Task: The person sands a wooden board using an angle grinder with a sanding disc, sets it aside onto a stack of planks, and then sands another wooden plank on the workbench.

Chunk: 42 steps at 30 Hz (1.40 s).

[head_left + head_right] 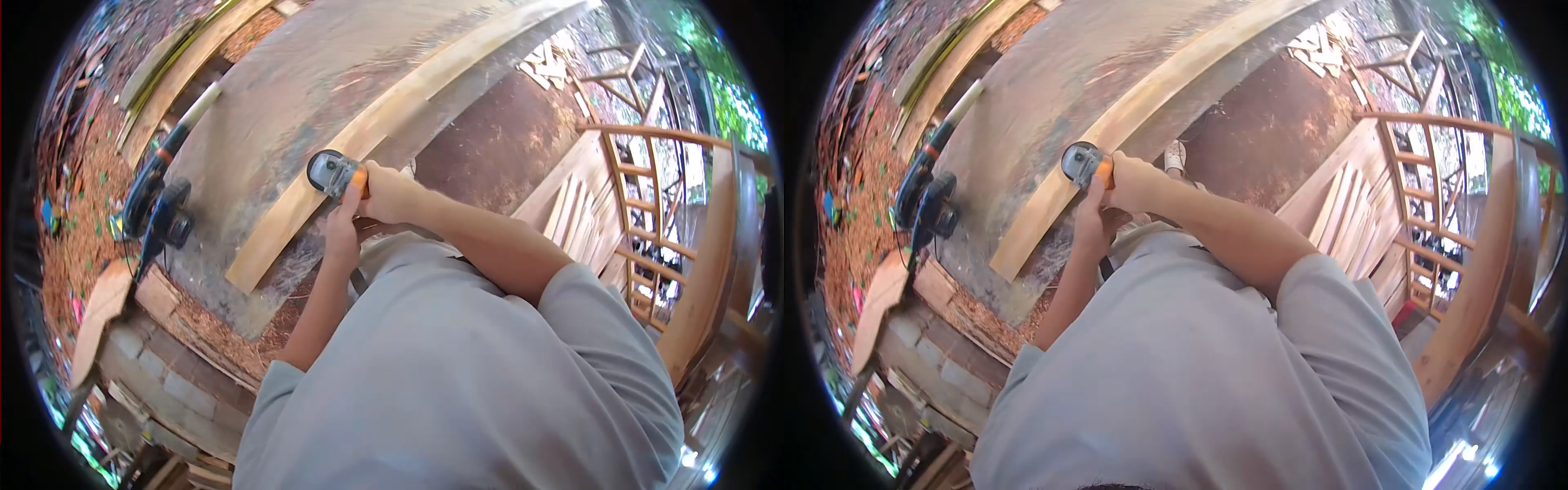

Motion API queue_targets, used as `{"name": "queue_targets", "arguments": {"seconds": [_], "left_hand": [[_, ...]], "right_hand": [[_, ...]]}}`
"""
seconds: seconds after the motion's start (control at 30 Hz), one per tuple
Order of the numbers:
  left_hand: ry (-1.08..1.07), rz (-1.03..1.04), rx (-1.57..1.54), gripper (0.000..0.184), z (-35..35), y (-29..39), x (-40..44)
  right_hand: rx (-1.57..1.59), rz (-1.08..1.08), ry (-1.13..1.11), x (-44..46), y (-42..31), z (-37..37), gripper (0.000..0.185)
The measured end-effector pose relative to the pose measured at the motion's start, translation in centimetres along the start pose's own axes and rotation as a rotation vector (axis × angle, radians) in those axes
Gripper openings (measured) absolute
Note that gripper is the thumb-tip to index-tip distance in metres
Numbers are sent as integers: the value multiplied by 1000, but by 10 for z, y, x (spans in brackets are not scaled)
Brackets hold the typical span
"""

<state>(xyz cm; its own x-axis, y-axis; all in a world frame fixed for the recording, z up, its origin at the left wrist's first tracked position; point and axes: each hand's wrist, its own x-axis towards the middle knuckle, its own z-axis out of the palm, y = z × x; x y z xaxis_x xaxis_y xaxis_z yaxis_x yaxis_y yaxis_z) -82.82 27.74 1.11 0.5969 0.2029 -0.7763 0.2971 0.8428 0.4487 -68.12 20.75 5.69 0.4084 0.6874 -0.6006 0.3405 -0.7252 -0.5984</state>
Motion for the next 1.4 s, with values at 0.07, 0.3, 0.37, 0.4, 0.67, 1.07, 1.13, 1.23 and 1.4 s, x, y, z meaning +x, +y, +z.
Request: {"name": "queue_targets", "arguments": {"seconds": [0.07, 0.3, 0.37, 0.4, 0.67, 1.07, 1.13, 1.23, 1.4], "left_hand": [[-3, -69, 89, 57, -17, 9, 14], [516, 1082, 1116, 46, -19, 44, 69], [584, 995, 1414, 51, -1, 41, 70], [668, 868, 1712, 56, 8, 42, 66], [736, 806, 1743, 64, 7, 33, 78], [-2, 670, 1133, 38, 179, 93, 94], [-140, 420, 1045, 31, 244, 98, 89], [-215, 188, 774, 27, 254, 80, 112], [-305, 212, 565, 26, 200, 67, 118]], "right_hand": [[25, 0, 114, 3, 9, -20, 55], [256, 77, 308, 44, 90, -123, 43], [277, 180, 279, 42, 96, -161, 43], [302, 283, 229, 41, 96, -179, 43], [192, 253, 393, 96, 214, -285, 48], [1652, -13, 488, 98, 212, -301, 23], [1748, -13, 309, 99, 199, -288, 20], [1736, 40, 280, 80, 163, -280, 11], [1670, -141, -35, 78, 132, -253, 12]]}}
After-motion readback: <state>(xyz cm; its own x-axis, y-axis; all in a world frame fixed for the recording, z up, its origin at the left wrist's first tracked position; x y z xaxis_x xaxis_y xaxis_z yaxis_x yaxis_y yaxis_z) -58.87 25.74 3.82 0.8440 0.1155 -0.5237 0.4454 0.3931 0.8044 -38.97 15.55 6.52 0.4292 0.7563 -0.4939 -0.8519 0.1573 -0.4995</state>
